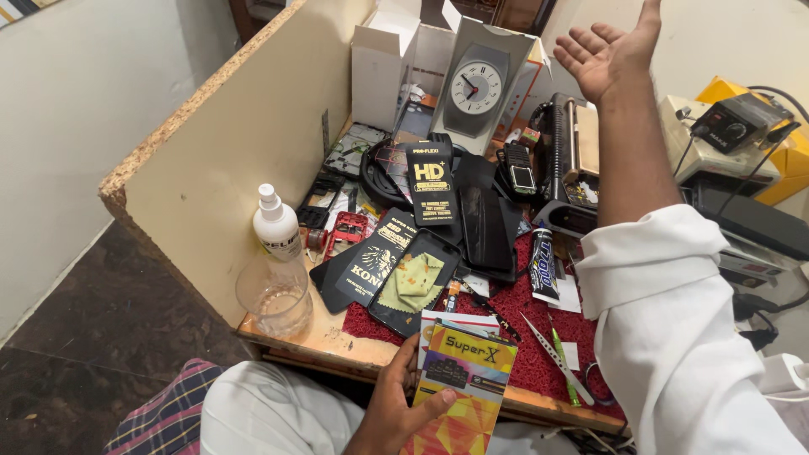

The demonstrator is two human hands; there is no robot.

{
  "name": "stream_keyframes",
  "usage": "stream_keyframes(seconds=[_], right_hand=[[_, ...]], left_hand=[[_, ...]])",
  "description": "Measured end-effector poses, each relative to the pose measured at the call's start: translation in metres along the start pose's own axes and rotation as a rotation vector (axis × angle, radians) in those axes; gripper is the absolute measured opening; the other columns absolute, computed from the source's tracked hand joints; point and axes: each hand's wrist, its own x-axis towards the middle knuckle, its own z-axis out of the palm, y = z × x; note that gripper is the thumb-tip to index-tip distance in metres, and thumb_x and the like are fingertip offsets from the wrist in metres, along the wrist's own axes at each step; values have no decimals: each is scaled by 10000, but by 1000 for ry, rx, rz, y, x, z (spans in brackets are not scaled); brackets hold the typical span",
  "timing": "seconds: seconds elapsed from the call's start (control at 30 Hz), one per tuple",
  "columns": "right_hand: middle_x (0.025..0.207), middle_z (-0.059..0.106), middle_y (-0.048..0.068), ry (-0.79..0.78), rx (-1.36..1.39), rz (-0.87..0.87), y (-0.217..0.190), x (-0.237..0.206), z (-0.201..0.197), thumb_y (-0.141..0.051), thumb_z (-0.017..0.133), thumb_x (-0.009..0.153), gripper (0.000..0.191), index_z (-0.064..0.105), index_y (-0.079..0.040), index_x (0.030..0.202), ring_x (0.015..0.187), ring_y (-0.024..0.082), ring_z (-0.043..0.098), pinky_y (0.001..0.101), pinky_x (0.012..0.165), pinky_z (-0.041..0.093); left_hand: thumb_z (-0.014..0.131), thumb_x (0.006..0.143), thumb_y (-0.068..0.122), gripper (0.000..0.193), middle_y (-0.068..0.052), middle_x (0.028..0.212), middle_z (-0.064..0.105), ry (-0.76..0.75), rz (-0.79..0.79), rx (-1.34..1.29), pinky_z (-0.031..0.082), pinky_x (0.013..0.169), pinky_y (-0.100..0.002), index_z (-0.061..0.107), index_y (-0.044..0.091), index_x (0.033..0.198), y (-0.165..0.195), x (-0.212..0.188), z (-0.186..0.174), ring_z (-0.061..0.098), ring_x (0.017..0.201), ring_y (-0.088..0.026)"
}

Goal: The person unpacks bubble-wrapped smartphones, removes the back covers, and inspects the internal components. They handle multiple phones and a battery, using a prying tool to open the devices and placing parts on the workbench.

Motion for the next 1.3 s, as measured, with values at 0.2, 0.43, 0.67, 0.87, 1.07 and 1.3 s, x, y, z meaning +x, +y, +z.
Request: stream_keyframes(seconds=[0.2, 0.43, 0.67, 0.87, 1.07, 1.3], right_hand=[[1641, 52, 401, 28, 64, 59, 5, -3, 0, -798, 638, 750, 1391, -109, 60, 1548, 1555, 605, 208, 678, 1295, 322], [1653, -23, 395, -11, 109, 52, 5, 9, -8, -818, 620, 769, 1426, -132, 112, 1545, 1567, 616, 135, 657, 1317, 273], [1648, -3, 409, 29, 106, 61, 6, 7, -14, -839, 590, 764, 1426, -135, 111, 1542, 1565, 616, 154, 657, 1310, 287], [1655, 11, 415, 44, 146, 59, 4, 7, -12, -880, 587, 707, 1479, -141, 93, 1550, 1566, 609, 148, 659, 1306, 296], [1646, 25, 414, 39, 164, 28, 7, 6, -11, -893, 608, 654, 1513, -126, 78, 1554, 1561, 614, 179, 684, 1294, 313], [1645, 50, 410, 44, 179, 11, 5, 2, -7, -881, 626, 650, 1504, -117, 60, 1559, 1560, 606, 184, 683, 1289, 313]], left_hand=[[773, 825, 166, 848, -160, 1250, 692, -2, 10, 8, 540, 987, -316, 341, -33, 1528, -3, 0, -2, 688, 1107, -171], [773, 824, 166, 856, -162, 1269, 675, -2, 6, -17, 535, 1013, -333, 323, -34, 1525, -6, 2, -4, 681, 1138, -179], [766, 831, 172, 862, -190, 1269, 672, -2, 20, 0, 533, 1010, -341, 319, -48, 1534, -7, 1, -4, 684, 1139, -196], [769, 825, 206, 879, -193, 1310, 658, 0, 13, 11, 526, 1050, -356, 315, -55, 1532, -11, 2, -7, 685, 1174, -207], [778, 803, 198, 919, -199, 1325, 652, 9, -1, 9, 517, 1050, -367, 278, -44, 1535, -17, 4, -9, 677, 1176, -218], [767, 785, 207, 921, -203, 1311, 661, 16, -20, 14, 536, 1041, -368, 288, -37, 1533, -19, 4, -12, 693, 1163, -223]])
